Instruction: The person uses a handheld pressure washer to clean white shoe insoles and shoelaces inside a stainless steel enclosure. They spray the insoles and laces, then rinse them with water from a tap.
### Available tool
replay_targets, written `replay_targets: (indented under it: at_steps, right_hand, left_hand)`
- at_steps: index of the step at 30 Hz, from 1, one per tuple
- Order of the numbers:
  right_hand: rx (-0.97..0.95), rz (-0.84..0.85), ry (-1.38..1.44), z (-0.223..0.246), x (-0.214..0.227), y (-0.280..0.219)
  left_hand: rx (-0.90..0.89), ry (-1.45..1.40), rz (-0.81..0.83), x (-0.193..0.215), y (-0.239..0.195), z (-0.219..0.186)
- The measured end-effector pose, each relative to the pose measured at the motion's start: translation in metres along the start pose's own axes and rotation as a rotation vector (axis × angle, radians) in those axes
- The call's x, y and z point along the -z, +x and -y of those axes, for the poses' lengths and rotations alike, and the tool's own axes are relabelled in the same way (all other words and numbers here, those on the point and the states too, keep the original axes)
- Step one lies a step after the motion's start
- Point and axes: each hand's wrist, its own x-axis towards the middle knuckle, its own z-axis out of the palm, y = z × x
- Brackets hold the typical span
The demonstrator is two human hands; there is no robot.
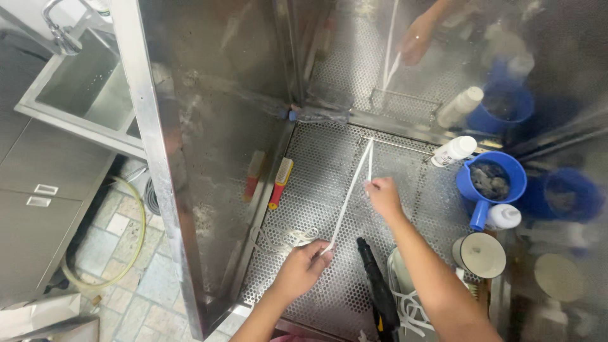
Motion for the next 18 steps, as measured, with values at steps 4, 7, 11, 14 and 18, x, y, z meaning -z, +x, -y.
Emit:
replay_targets:
  at_steps: [4, 7, 11, 14, 18]
  right_hand:
    - [-0.048, 0.021, 0.168, 0.051, 0.036, -0.065]
    - [-0.234, 0.099, 0.488, 0.092, 0.048, -0.111]
    - [-0.293, 0.068, 0.766, 0.123, 0.040, -0.164]
    - [-0.483, 0.053, 0.943, 0.135, 0.033, -0.207]
    - [-0.535, 0.070, 0.900, 0.141, 0.022, -0.266]
  left_hand:
    - [-0.083, -0.068, -0.016, -0.003, -0.002, -0.008]
    - [-0.048, -0.036, -0.012, -0.013, -0.001, -0.005]
    - [0.058, -0.278, 0.118, -0.033, 0.003, 0.025]
    - [0.117, -0.434, 0.224, -0.044, 0.004, 0.051]
    - [0.049, -0.364, 0.277, -0.039, -0.007, 0.063]
